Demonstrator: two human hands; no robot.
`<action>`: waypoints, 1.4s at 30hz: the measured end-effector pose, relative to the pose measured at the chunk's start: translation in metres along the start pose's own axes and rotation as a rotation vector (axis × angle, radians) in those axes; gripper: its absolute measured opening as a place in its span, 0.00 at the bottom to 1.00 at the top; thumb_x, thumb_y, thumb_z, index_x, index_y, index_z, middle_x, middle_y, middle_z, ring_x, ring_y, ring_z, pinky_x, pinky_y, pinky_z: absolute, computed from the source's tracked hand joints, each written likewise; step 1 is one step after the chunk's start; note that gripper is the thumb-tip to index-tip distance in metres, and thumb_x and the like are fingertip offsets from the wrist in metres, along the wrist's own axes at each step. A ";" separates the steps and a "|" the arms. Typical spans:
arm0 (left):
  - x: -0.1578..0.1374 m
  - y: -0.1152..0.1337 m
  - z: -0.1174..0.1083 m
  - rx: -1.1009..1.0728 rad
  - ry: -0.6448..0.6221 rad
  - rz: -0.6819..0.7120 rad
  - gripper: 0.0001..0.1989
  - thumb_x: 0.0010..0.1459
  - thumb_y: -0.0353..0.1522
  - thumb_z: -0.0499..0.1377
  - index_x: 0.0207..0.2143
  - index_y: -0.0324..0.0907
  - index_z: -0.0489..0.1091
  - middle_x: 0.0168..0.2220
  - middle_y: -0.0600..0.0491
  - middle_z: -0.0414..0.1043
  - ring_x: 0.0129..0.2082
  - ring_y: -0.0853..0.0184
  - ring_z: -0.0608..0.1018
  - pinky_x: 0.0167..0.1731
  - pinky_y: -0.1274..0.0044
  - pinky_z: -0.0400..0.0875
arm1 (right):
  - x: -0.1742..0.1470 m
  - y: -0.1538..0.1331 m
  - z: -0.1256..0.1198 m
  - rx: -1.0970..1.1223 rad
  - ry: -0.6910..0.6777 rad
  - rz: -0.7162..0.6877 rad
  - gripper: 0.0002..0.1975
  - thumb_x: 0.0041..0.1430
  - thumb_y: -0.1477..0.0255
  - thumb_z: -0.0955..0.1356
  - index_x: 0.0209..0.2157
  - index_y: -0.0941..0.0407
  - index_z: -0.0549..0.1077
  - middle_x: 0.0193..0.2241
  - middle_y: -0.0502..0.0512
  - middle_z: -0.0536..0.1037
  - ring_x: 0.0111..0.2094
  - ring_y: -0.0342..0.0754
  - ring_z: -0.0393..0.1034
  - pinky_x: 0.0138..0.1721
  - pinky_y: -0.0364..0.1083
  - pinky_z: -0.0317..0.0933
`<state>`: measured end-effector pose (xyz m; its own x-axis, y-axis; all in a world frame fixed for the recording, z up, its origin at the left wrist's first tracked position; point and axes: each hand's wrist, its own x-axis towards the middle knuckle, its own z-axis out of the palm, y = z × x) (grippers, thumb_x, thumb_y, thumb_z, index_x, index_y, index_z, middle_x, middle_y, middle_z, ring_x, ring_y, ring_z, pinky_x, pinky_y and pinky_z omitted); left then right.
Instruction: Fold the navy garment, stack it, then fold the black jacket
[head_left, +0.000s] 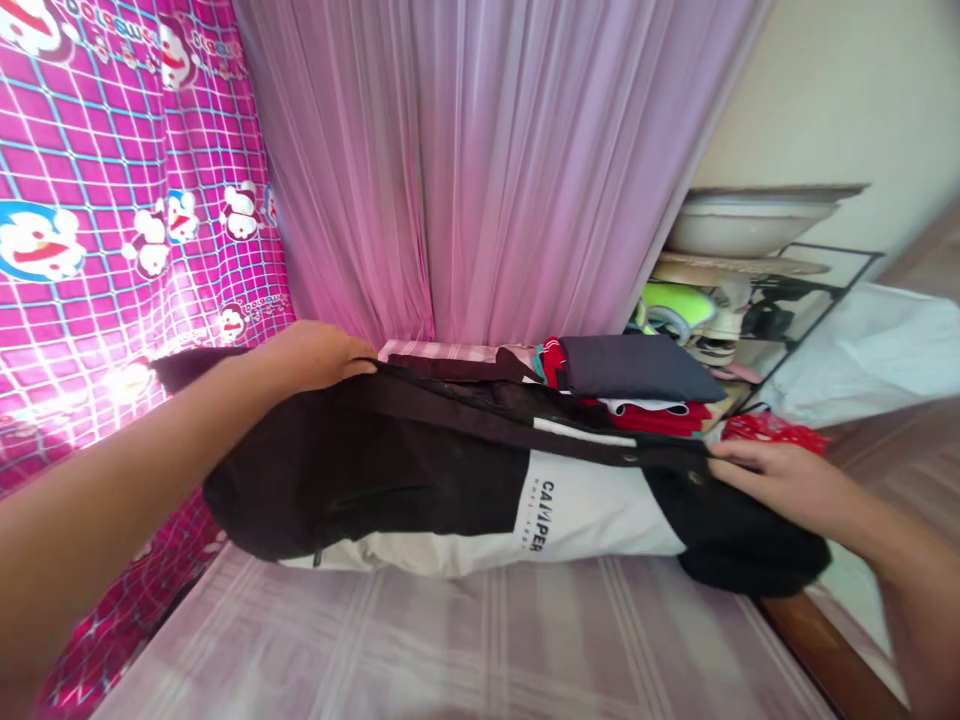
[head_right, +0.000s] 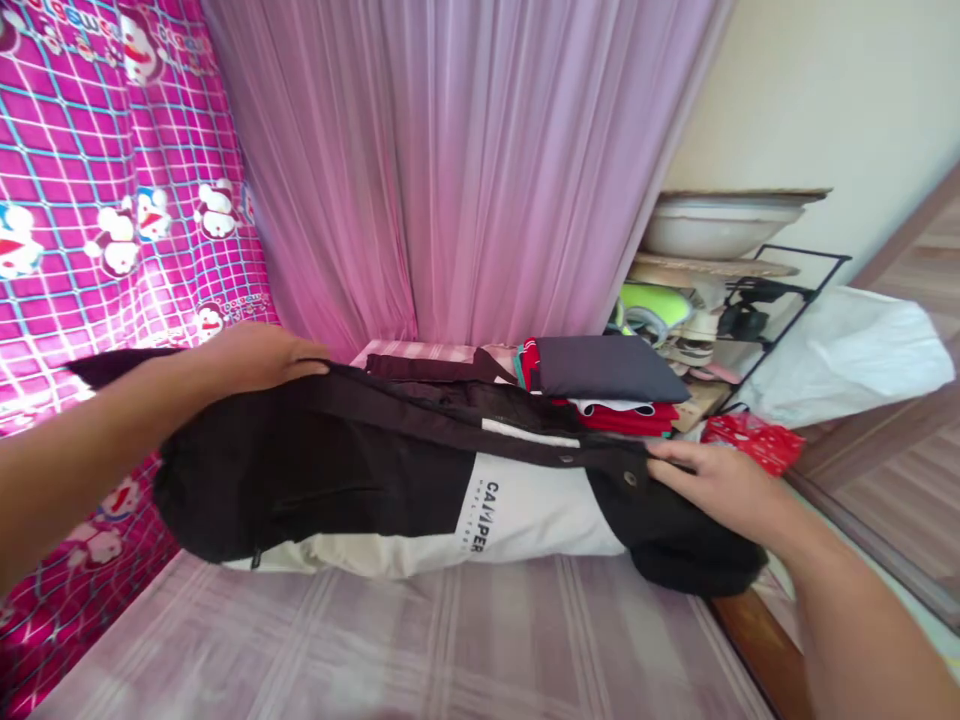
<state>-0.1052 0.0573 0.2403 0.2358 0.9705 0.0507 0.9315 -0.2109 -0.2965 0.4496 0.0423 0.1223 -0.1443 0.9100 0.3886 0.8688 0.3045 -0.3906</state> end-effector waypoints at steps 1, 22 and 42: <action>0.018 0.012 0.010 0.026 0.032 0.036 0.19 0.66 0.40 0.49 0.49 0.42 0.74 0.41 0.53 0.78 0.45 0.64 0.76 0.52 0.70 0.59 | 0.010 -0.002 0.012 -0.111 -0.073 0.034 0.13 0.53 0.56 0.67 0.28 0.47 0.80 0.28 0.53 0.82 0.30 0.56 0.77 0.29 0.50 0.68; -0.023 0.111 0.252 -0.409 0.008 -0.072 0.29 0.64 0.50 0.46 0.65 0.54 0.57 0.68 0.46 0.54 0.67 0.51 0.56 0.63 0.50 0.45 | 0.187 -0.155 0.175 -0.586 -0.245 -0.381 0.22 0.60 0.70 0.66 0.57 0.56 0.69 0.56 0.63 0.72 0.56 0.59 0.65 0.50 0.55 0.58; -0.028 0.111 0.251 -0.530 0.086 -0.070 0.27 0.64 0.49 0.50 0.62 0.52 0.63 0.65 0.46 0.59 0.65 0.50 0.60 0.63 0.48 0.46 | 0.162 -0.212 0.159 -0.313 -0.205 -0.551 0.17 0.68 0.65 0.60 0.41 0.52 0.79 0.41 0.53 0.80 0.43 0.49 0.72 0.42 0.44 0.61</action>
<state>-0.0775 0.0358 -0.0336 0.1692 0.9760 0.1375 0.9528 -0.1976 0.2306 0.1661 0.1699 0.1352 -0.6668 0.6894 0.2831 0.7343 0.6725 0.0921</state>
